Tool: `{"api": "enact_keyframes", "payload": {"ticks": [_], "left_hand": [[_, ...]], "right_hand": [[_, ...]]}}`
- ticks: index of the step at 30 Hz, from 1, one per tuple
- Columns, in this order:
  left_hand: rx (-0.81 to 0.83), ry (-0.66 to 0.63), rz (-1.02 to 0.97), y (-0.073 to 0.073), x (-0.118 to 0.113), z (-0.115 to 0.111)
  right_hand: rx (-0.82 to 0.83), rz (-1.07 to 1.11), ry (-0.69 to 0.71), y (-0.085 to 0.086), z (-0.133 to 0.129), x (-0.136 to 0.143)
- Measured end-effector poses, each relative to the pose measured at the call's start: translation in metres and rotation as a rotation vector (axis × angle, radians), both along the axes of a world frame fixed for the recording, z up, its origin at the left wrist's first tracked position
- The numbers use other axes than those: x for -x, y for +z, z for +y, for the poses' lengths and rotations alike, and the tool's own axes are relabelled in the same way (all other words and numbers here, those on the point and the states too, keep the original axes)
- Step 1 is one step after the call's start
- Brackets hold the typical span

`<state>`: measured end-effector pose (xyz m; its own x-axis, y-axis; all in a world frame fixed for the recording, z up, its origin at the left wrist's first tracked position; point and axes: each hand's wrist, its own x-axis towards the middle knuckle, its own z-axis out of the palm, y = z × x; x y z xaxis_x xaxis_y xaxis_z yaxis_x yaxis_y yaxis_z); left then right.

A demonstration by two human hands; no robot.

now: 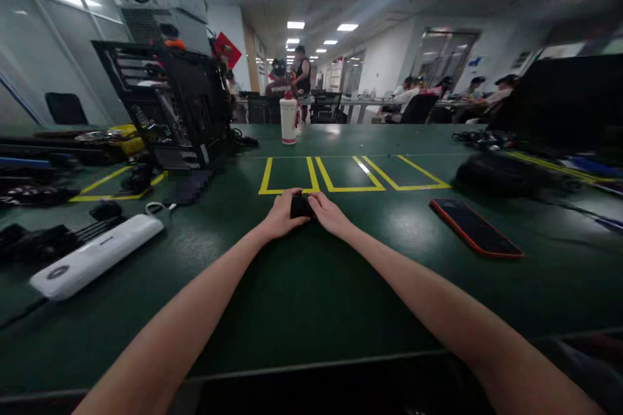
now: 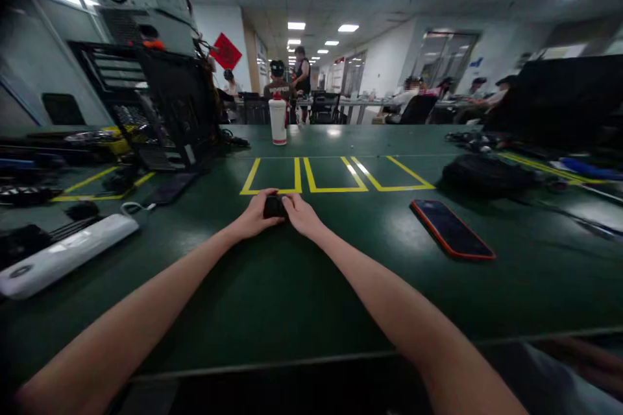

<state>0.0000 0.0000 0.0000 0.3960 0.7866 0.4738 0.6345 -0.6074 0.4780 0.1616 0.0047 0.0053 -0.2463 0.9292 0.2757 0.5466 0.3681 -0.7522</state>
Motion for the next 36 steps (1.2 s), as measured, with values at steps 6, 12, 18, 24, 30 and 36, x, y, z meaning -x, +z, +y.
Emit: {"api": "enact_keyframes", "payload": {"ticks": [6,12,18,24,30,36], "left_hand": [[-0.033,-0.024,-0.009,-0.002,0.000,0.004],[-0.024,-0.024,-0.030,-0.003,0.002,0.004],[-0.023,-0.026,-0.027,-0.001,0.001,0.004],[-0.035,-0.024,-0.020,-0.004,0.001,0.006],[-0.027,-0.019,-0.031,-0.004,0.001,0.006],[-0.021,-0.021,-0.034,-0.004,0.002,0.007]], "right_hand": [[-0.022,0.132,0.227,-0.001,-0.002,-0.004],[0.023,0.027,0.081,0.002,-0.003,-0.001],[-0.055,0.080,0.142,0.005,-0.011,0.000],[-0.064,0.022,0.168,0.004,-0.010,0.000],[-0.068,-0.052,0.008,0.001,-0.001,0.005],[-0.162,-0.154,-0.124,0.000,-0.003,0.001]]}}
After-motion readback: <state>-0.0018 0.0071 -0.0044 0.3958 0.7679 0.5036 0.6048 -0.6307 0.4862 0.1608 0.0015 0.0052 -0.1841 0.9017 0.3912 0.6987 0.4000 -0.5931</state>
